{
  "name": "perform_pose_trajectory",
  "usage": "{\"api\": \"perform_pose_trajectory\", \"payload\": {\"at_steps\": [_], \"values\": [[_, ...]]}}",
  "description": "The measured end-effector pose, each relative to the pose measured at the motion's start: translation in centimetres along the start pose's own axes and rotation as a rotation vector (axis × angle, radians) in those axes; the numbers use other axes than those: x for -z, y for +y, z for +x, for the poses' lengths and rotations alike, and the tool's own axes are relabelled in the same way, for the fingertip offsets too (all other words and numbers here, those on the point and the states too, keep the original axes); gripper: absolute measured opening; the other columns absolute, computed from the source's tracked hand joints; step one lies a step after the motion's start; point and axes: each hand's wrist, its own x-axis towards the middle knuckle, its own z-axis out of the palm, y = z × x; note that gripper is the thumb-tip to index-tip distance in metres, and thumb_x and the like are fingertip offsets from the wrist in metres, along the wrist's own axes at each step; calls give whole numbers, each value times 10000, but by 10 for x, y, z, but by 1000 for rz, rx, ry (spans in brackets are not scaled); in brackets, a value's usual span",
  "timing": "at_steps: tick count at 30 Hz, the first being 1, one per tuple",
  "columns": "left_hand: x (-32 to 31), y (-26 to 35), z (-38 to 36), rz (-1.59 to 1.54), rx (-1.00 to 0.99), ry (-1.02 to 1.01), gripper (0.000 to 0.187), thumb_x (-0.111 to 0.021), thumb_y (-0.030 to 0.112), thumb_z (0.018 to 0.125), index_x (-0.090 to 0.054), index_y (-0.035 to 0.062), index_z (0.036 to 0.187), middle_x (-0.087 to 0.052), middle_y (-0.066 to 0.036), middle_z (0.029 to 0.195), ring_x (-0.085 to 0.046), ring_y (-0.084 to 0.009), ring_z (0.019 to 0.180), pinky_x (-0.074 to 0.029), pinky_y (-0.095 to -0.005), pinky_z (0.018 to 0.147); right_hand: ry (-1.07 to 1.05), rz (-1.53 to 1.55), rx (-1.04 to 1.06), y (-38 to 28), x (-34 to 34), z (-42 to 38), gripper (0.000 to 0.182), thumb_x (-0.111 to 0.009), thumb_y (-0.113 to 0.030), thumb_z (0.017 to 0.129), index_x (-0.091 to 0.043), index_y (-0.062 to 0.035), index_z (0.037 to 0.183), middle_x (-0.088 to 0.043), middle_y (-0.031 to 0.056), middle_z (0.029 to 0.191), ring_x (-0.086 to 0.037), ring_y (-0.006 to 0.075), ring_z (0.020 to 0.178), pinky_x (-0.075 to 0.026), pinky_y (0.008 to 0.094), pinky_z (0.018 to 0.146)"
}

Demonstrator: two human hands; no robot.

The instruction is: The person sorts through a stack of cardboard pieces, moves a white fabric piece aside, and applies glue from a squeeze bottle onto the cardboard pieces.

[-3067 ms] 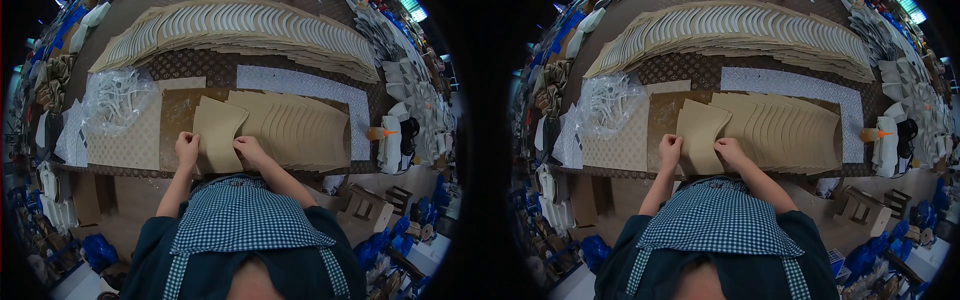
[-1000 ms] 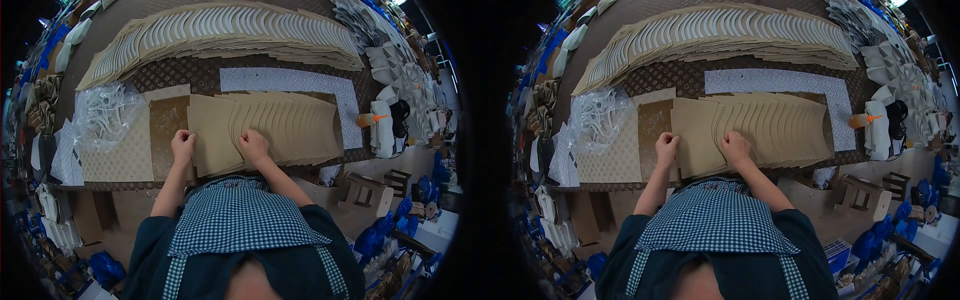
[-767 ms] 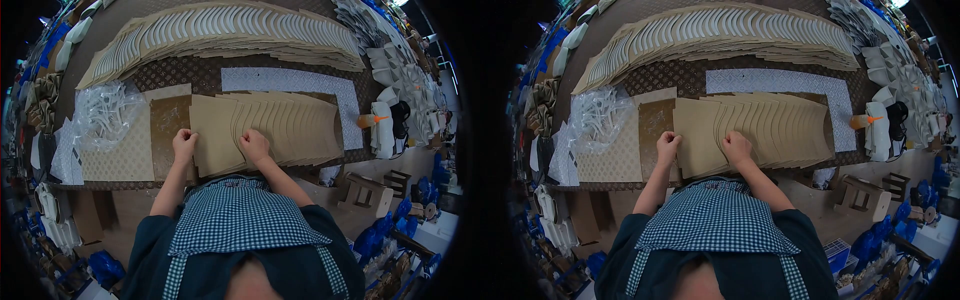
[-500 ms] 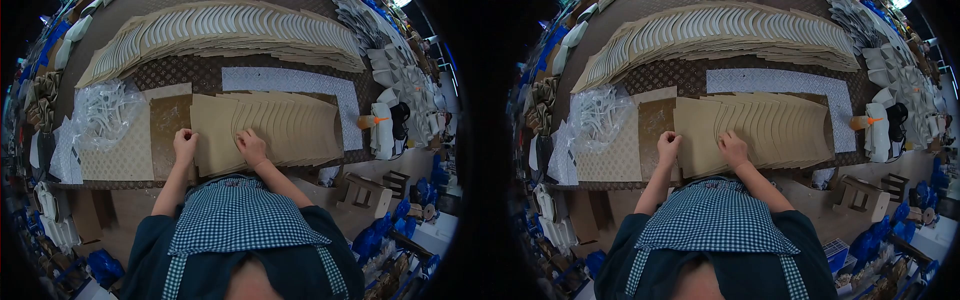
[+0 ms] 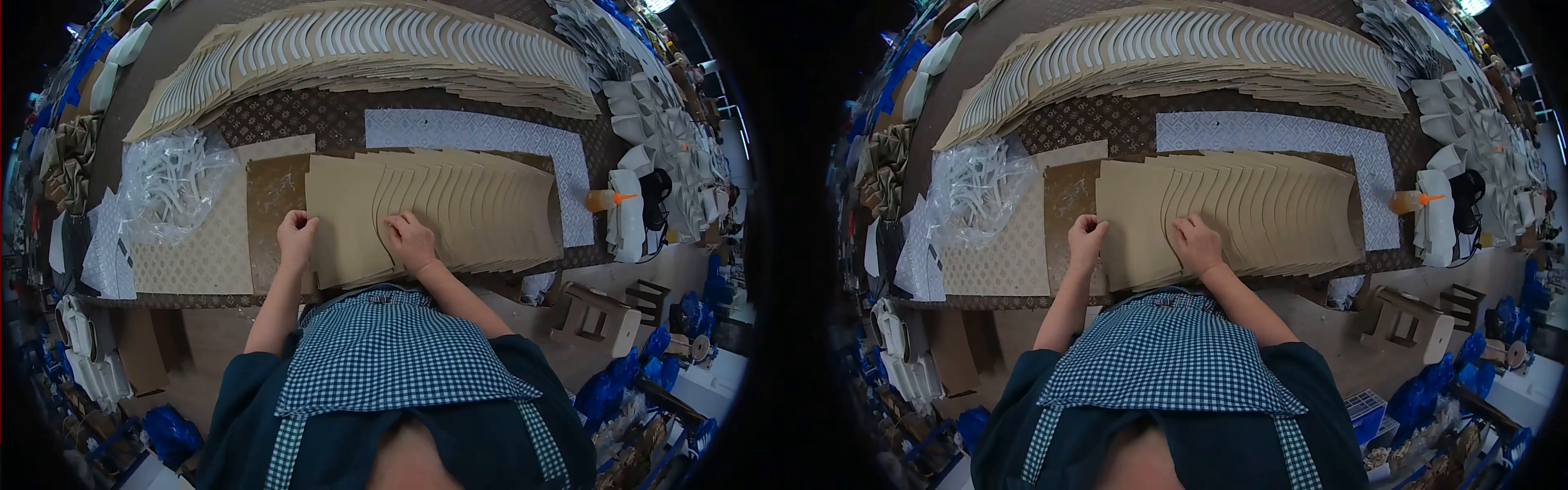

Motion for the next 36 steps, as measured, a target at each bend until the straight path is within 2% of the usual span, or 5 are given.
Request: {"api": "perform_pose_trajectory", "payload": {"at_steps": [9,21,24,30,36], "values": [[2,-14,2,171,-215,175,115,-673,92,801,-626,22,879,-621,4,772,-555,-75,699,-476,-239,677,-3,12,3,0,1,1,132,-622,-152,834,-675,-151,955,-634,37,915,-643,261,765,-520,366,636],[14,-20,16,-95,-47,-3,74,-657,63,813,-621,21,861,-580,45,730,-522,-47,689,-445,-203,661,-1,23,8,3,-1,-1,146,-627,-147,831,-673,-151,969,-636,40,926,-645,259,772,-521,365,630],[16,-24,19,-36,-50,-26,135,-664,73,813,-619,20,929,-621,-10,864,-561,-82,708,-478,-238,686,-6,42,20,3,1,-2,99,-613,-169,853,-653,-152,942,-611,51,911,-641,280,758,-523,391,630],[0,13,-5,583,-482,183,408,-669,107,818,-568,47,1209,-493,-166,1290,-510,-311,1129,-422,-404,964,-18,151,-40,1,20,-14,140,-620,-137,823,-662,-117,956,-615,50,871,-634,249,720,-511,349,626],[-41,3,-6,627,-542,4,314,-627,104,857,-611,47,1165,-509,-162,1276,-464,-333,1195,-386,-404,997,167,224,-145,65,94,-31,112,-646,-150,819,-657,-75,902,-628,91,827,-628,242,696,-494,317,620]]}}
